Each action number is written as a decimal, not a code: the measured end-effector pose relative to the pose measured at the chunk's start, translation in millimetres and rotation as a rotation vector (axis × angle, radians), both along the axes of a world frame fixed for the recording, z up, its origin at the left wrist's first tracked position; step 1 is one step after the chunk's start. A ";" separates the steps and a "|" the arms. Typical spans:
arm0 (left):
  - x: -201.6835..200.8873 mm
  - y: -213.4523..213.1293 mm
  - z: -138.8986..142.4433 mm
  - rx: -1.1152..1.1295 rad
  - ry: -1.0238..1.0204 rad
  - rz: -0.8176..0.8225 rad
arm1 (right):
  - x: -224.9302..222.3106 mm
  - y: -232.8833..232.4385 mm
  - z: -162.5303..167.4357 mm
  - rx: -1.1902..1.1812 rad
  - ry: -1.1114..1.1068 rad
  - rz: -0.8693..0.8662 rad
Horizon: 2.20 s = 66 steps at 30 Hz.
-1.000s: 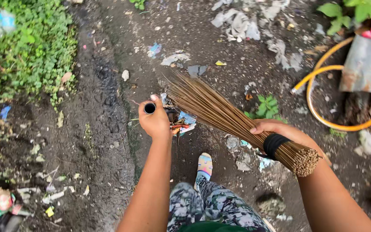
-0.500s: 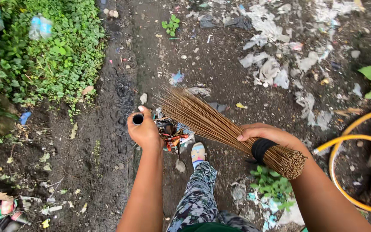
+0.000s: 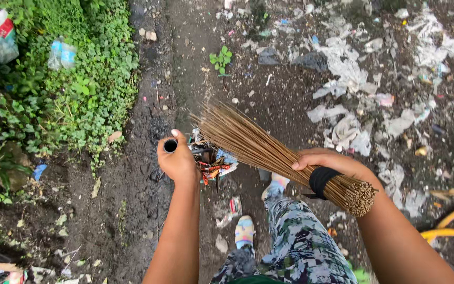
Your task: The person sweeps scattered litter and debris into a green dustpan using a traditional straw broom. They repeatedly sweep small piles of trash, lift the dustpan to collect the debris, and move to new spots to continue sweeping.
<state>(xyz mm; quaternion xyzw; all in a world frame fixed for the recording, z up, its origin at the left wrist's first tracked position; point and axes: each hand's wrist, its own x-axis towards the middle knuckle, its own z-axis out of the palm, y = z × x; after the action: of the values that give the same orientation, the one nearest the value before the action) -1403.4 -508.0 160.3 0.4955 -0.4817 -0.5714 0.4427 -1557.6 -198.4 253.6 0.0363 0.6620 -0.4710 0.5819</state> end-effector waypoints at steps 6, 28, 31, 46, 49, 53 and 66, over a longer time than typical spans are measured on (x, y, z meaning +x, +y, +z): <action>-162.5 -33.2 3.9 0.018 -0.125 0.083 | -177.9 -54.1 8.4 0.069 0.010 0.154; -694.9 -111.9 100.6 0.012 0.088 0.097 | -710.7 -135.5 30.1 0.034 0.219 0.418; -773.8 -137.4 105.6 0.048 0.063 0.106 | -798.0 -150.4 29.5 0.042 0.387 0.491; -1109.7 -220.5 153.4 -0.015 0.153 0.043 | -1103.4 -228.9 109.5 0.120 0.182 0.031; -1178.1 -230.7 155.5 -0.045 0.265 0.018 | -1176.6 -239.4 98.6 0.109 0.267 0.089; -1266.6 -242.2 150.5 -0.023 0.110 0.035 | -1273.6 -252.0 86.9 0.110 0.209 0.005; -1493.7 -255.6 147.3 -0.040 0.208 0.033 | -1501.0 -301.8 148.3 0.057 0.009 -0.056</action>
<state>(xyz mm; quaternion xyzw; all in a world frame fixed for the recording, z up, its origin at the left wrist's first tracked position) -2897.1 -763.6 307.6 0.4324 -0.4360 -0.6028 0.5094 -3058.5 -500.3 401.9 0.0691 0.6765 -0.4681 0.5643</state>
